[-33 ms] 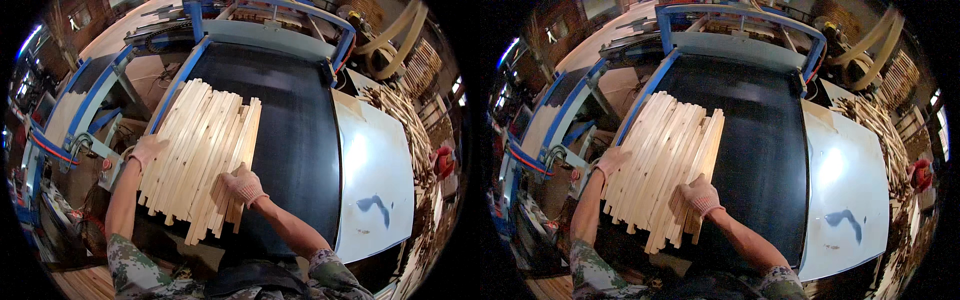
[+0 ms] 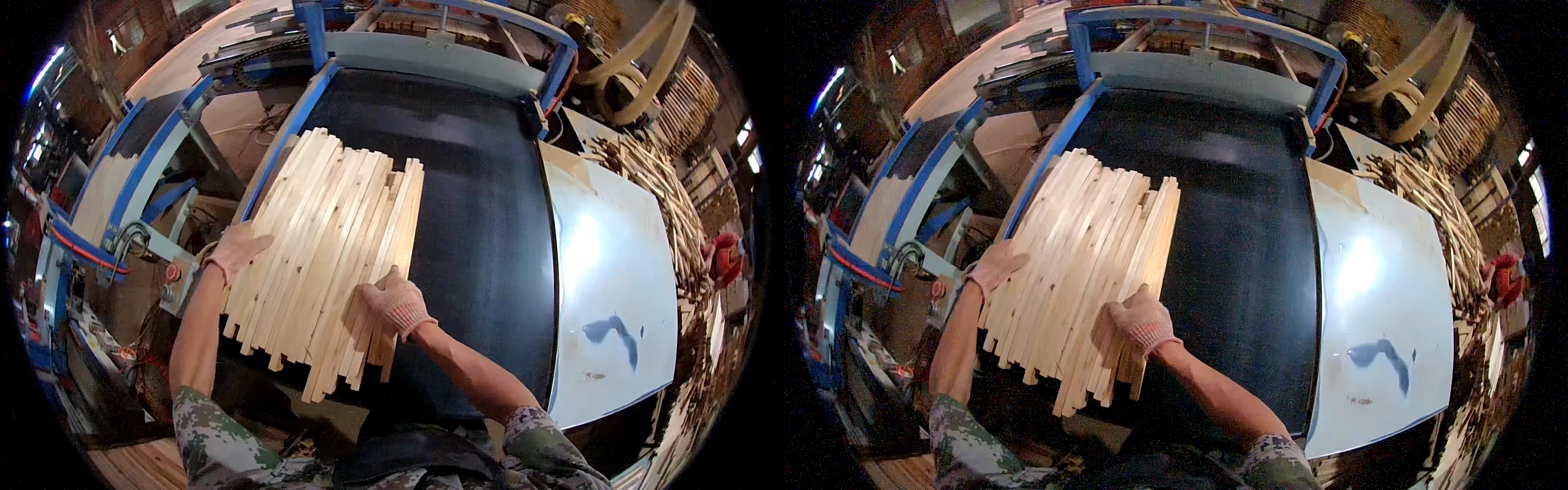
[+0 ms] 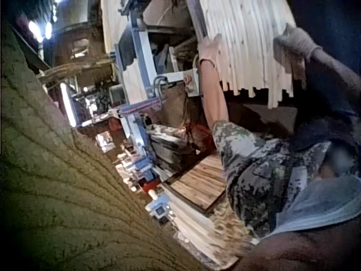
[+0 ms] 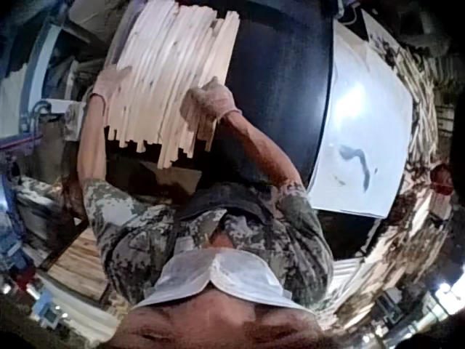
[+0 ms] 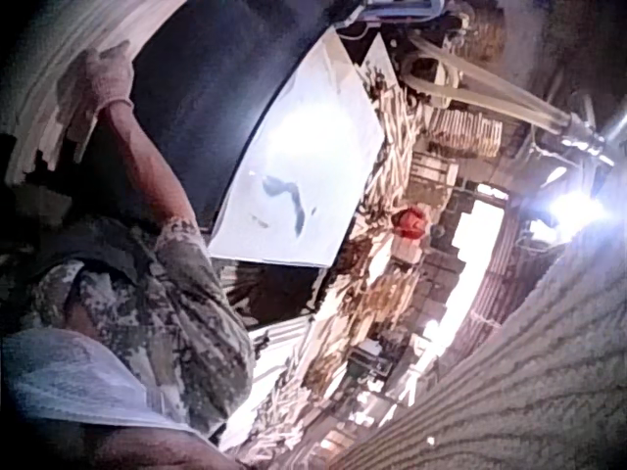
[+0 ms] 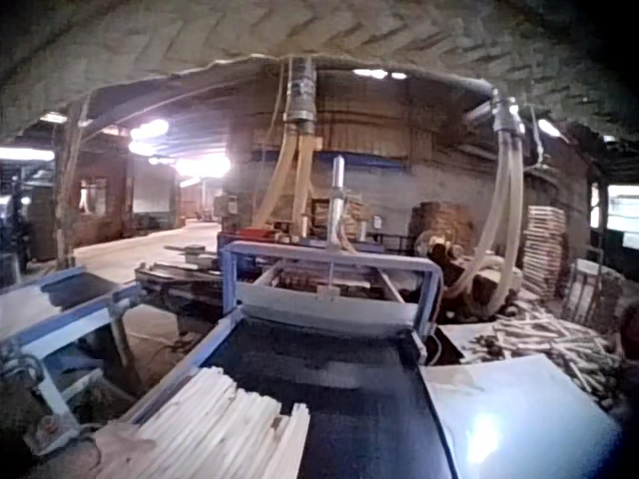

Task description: The person picks up bundles of wooden planks, moves them between tables and a conveyor belt, and aligns individual planks on the belt.

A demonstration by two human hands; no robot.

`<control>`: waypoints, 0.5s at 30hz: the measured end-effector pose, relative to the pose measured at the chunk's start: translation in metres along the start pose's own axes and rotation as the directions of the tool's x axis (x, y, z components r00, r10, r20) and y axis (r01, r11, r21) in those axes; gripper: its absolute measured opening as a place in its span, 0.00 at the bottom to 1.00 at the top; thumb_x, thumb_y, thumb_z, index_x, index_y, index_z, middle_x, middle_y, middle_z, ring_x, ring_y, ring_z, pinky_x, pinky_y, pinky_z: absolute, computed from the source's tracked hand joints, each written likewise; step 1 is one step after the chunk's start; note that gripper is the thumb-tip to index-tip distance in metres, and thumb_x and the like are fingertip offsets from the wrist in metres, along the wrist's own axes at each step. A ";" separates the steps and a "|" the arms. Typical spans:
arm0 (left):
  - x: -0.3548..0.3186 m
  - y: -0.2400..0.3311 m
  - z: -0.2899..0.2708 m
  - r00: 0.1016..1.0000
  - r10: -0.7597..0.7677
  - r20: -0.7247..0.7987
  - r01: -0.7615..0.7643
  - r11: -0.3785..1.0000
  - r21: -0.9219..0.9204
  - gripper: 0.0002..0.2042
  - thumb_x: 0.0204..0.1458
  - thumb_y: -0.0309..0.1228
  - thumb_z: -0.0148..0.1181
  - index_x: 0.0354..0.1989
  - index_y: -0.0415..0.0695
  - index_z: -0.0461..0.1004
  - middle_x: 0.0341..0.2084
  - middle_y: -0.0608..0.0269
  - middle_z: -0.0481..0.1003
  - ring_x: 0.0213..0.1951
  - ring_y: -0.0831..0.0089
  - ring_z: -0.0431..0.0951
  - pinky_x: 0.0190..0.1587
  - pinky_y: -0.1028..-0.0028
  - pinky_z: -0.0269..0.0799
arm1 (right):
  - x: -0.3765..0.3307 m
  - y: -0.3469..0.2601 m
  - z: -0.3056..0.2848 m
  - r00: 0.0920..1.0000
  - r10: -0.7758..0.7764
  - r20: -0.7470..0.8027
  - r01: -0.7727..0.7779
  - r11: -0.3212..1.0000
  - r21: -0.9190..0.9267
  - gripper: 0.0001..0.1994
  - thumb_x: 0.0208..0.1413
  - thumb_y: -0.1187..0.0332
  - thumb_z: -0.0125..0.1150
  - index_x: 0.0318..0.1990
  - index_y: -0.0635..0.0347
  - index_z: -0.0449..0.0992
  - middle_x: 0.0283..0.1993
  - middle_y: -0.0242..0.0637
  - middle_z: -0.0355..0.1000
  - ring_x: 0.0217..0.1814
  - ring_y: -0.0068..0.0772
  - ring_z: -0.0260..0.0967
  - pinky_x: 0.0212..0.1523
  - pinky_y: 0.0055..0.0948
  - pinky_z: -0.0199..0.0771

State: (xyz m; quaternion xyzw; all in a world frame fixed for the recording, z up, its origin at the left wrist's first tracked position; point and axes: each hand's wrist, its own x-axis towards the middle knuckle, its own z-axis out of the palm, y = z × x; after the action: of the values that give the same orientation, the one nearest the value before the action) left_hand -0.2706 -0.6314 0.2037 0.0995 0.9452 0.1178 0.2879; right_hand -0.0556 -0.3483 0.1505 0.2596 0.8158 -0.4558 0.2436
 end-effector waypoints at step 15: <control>-0.010 -0.051 0.029 0.966 0.229 0.119 -0.005 0.476 -0.879 0.52 0.47 0.39 0.80 0.81 0.43 0.56 0.69 0.55 0.71 0.66 0.61 0.75 0.65 0.59 0.75 | -0.011 -0.009 -0.014 1.000 0.012 0.018 -0.014 0.996 0.092 0.35 0.55 0.45 0.71 0.51 0.74 0.70 0.36 0.53 0.81 0.41 0.49 0.85 0.42 0.41 0.86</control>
State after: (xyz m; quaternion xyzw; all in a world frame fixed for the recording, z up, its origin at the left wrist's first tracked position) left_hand -0.2519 -0.6773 0.1711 0.0170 0.7069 0.5884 0.3921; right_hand -0.0550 -0.3424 0.1692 0.2719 0.7901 -0.4935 0.2412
